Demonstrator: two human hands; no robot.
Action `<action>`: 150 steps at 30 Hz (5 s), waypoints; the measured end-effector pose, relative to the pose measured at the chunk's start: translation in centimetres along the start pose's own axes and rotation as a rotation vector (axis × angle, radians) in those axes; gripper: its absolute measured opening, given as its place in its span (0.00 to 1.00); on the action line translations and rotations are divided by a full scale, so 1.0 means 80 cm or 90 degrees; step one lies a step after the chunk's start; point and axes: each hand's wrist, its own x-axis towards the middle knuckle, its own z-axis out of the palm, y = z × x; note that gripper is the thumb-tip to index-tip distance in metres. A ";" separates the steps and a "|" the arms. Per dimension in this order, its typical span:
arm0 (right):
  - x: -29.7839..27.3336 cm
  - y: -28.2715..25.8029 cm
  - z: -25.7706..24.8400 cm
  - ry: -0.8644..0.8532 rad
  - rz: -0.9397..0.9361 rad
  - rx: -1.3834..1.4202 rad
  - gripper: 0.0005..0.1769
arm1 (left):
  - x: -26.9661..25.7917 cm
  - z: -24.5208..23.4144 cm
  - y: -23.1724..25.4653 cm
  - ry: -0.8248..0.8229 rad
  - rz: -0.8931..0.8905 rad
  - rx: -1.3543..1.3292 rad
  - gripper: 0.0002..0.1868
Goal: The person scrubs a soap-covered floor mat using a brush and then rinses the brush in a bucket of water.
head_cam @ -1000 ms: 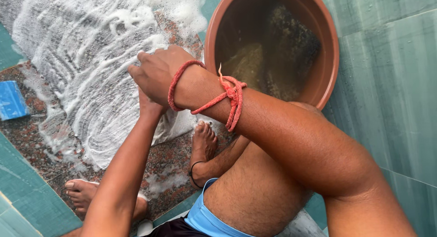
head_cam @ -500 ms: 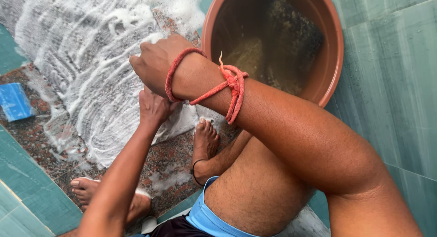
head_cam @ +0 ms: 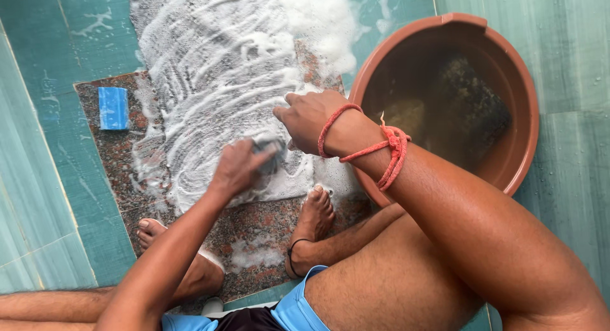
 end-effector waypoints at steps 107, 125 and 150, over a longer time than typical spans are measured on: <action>0.553 -0.183 0.197 0.351 -0.208 -0.385 0.26 | -0.227 -0.299 -0.264 -0.153 -0.313 -0.187 0.19; 0.485 -0.140 0.100 -0.103 0.076 0.918 0.29 | -0.213 -0.290 -0.288 -0.188 -0.328 -0.138 0.23; 0.555 -0.157 0.149 0.154 -0.199 -0.100 0.25 | -0.209 -0.286 -0.287 -0.169 -0.327 -0.171 0.23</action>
